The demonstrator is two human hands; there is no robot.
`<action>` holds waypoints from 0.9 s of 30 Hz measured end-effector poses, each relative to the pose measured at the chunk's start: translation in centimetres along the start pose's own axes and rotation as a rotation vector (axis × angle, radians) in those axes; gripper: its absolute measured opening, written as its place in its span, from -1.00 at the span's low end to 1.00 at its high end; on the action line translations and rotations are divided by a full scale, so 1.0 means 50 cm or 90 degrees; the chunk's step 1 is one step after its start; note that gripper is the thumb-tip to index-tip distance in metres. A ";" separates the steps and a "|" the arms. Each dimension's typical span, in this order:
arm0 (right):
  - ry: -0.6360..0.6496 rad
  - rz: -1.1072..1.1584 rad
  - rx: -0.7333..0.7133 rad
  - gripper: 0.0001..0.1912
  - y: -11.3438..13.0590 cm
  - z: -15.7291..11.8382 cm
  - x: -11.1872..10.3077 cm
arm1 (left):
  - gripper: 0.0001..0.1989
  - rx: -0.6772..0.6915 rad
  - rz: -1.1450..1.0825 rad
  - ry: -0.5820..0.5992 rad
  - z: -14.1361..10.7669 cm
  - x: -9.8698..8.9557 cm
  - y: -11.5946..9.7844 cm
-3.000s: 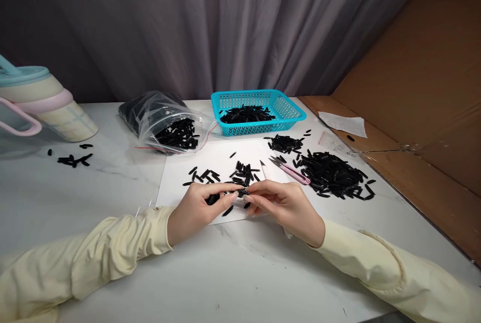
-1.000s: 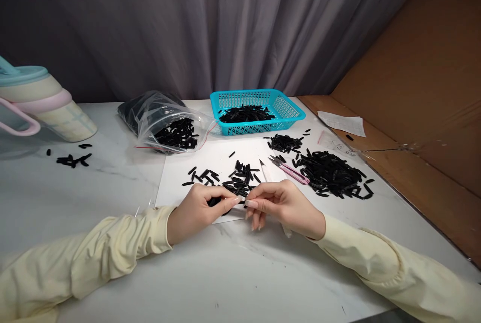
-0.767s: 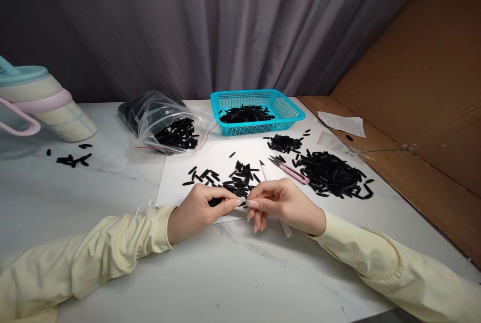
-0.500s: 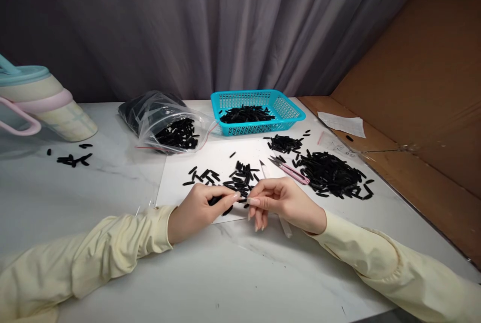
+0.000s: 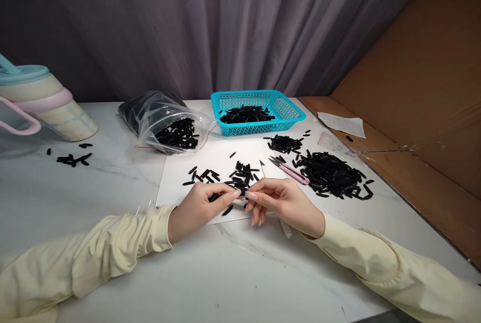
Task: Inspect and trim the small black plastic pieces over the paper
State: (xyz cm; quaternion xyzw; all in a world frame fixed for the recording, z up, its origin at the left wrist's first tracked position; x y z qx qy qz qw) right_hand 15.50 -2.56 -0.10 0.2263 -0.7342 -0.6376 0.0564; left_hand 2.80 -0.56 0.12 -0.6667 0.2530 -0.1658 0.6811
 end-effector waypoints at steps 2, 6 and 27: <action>0.011 0.005 0.006 -0.68 0.001 0.001 0.003 | -0.74 -0.016 -0.012 -0.014 0.000 -0.003 0.002; 0.020 0.028 0.015 -0.62 -0.001 0.005 0.003 | -0.73 -0.052 -0.054 -0.031 0.002 -0.005 0.005; 0.067 0.093 0.072 -0.63 -0.006 0.005 0.016 | -0.66 -0.105 -0.130 -0.037 0.003 -0.004 0.019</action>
Point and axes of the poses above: each hand's wrist, its own z-axis towards the middle knuckle, its own x-axis out of the palm, y = z × x, the point moved 7 cm from there along z, towards the middle knuckle, and after that the axes turned 15 degrees about -z, right-handed, at the moved point
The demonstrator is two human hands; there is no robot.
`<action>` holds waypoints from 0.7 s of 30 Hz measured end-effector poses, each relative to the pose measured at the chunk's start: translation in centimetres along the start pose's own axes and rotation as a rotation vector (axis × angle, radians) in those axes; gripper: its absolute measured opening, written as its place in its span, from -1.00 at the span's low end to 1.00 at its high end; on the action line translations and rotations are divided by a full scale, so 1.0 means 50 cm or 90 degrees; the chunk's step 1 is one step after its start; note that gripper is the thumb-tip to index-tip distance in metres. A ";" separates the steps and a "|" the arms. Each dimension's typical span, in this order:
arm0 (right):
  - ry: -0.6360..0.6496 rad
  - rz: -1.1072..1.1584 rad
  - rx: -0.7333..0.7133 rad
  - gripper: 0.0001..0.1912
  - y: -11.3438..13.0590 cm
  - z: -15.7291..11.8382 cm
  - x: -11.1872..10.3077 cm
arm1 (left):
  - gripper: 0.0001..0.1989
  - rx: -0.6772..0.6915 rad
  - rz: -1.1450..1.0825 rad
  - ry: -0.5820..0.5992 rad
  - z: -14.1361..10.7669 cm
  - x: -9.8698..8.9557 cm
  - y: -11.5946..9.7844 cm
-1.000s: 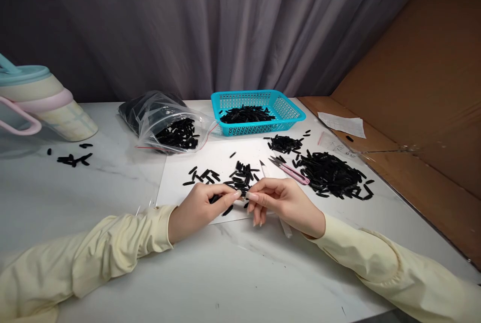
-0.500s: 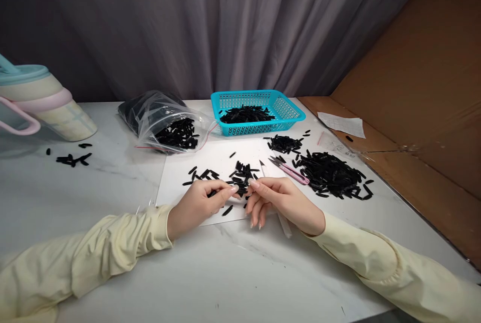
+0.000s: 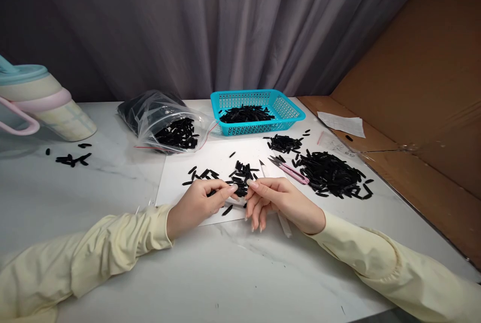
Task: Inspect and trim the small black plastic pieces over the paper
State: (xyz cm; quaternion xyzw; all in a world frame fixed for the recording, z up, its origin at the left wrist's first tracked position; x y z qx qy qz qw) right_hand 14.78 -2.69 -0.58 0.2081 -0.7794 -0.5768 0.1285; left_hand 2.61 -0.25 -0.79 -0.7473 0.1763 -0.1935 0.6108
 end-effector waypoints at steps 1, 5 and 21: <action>0.002 0.001 0.001 -0.63 0.000 0.000 0.000 | -0.66 0.000 -0.002 0.001 0.000 0.000 0.001; 0.009 0.002 -0.005 -0.64 -0.002 0.000 0.000 | -0.65 -0.004 -0.001 -0.002 -0.001 0.000 0.000; -0.004 0.001 -0.044 -0.73 -0.001 0.001 -0.004 | -0.73 0.049 0.062 0.014 -0.005 0.005 -0.015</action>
Point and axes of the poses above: each hand's wrist, its own z-axis towards the middle knuckle, its own x-axis out of the palm, y = z × x, the point moved 7 cm from there along z, towards the middle knuckle, and after that the axes turned 15 degrees about -z, right-handed, at the moved point
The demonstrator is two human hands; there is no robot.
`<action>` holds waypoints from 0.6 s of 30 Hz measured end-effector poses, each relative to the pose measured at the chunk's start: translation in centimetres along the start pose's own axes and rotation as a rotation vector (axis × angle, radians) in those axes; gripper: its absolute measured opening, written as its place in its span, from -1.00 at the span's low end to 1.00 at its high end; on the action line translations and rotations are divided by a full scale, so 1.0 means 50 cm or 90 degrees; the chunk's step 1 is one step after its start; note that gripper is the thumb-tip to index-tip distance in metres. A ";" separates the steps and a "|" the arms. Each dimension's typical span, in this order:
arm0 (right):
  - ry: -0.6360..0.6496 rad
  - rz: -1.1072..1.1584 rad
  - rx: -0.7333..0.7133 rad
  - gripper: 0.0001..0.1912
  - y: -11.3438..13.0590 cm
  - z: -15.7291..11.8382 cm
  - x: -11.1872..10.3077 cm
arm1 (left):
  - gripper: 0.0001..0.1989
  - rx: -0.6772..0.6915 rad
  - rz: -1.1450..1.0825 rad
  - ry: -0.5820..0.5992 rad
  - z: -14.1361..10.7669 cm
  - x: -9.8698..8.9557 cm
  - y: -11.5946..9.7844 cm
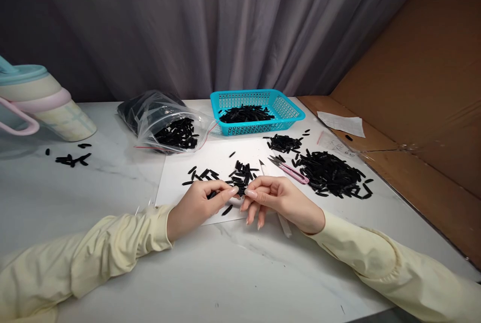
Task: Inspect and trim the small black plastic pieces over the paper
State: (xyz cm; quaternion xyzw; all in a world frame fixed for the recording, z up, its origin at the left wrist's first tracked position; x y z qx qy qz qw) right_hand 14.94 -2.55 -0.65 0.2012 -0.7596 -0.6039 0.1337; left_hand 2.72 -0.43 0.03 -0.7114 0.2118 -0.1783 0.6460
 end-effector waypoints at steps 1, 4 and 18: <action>-0.003 0.000 -0.003 -0.73 0.000 0.000 -0.001 | -0.74 0.002 -0.002 -0.001 0.000 0.000 0.000; -0.010 -0.001 -0.010 -0.74 0.001 -0.002 -0.003 | -0.76 0.005 -0.004 -0.005 0.000 0.000 -0.001; -0.041 -0.014 -0.020 -0.73 0.003 -0.003 -0.010 | -0.74 -0.012 -0.019 -0.011 0.000 -0.002 0.003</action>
Point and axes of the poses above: each hand's wrist, its own z-axis towards the middle knuckle, its own x-axis out of the palm, y = z × x, the point moved 7 cm from there along z, towards the middle knuckle, and after that the axes turned 15 degrees about -z, right-handed, at the moved point
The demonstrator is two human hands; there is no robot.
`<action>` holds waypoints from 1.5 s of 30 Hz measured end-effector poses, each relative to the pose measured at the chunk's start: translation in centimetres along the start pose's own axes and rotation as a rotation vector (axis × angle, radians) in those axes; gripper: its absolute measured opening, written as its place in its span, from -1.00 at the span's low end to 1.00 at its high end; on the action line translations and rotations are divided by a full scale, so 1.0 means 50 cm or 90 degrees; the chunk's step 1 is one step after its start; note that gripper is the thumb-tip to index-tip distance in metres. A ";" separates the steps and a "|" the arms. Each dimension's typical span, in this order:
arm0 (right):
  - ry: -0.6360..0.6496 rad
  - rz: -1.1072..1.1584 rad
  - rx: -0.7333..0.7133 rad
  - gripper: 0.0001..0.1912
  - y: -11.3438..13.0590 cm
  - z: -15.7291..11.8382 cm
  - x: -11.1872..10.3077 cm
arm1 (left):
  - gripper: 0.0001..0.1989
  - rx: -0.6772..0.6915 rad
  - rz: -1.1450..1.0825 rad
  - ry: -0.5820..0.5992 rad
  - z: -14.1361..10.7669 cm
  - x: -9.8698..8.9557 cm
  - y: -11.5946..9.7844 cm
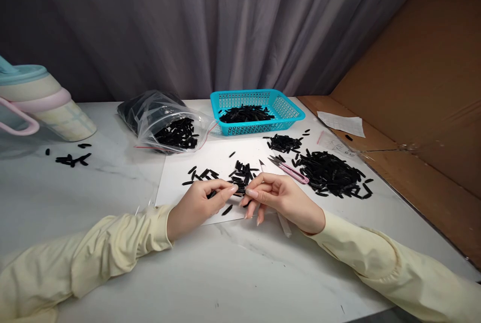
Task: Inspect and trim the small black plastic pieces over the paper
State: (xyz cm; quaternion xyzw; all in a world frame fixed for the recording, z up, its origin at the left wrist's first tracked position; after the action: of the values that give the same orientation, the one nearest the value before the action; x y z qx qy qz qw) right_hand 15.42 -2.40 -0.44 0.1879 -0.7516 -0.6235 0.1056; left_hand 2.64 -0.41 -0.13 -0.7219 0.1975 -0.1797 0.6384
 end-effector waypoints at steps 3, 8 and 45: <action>-0.012 -0.008 -0.004 -0.72 0.001 0.000 -0.001 | -0.73 0.003 0.003 0.005 0.000 0.000 0.001; -0.043 -0.056 -0.058 -0.74 0.009 -0.003 -0.003 | -0.74 -0.001 -0.012 0.004 0.002 -0.002 0.005; -0.039 -0.099 -0.060 -0.73 0.007 -0.004 0.002 | -0.83 0.138 0.129 -0.014 -0.006 -0.006 -0.013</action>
State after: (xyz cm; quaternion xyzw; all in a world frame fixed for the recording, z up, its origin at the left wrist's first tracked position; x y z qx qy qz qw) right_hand 15.34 -2.56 -0.05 0.2211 -0.7073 -0.6701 0.0427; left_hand 2.28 -0.46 0.55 -0.6271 0.2417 -0.1265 0.7296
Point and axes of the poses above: each hand's wrist, its own z-axis towards the middle knuckle, its own x-axis out of the palm, y = z × x, the point moved 7 cm from there along z, towards the middle knuckle, and after that the axes turned 15 degrees about -z, right-handed, at the moved point
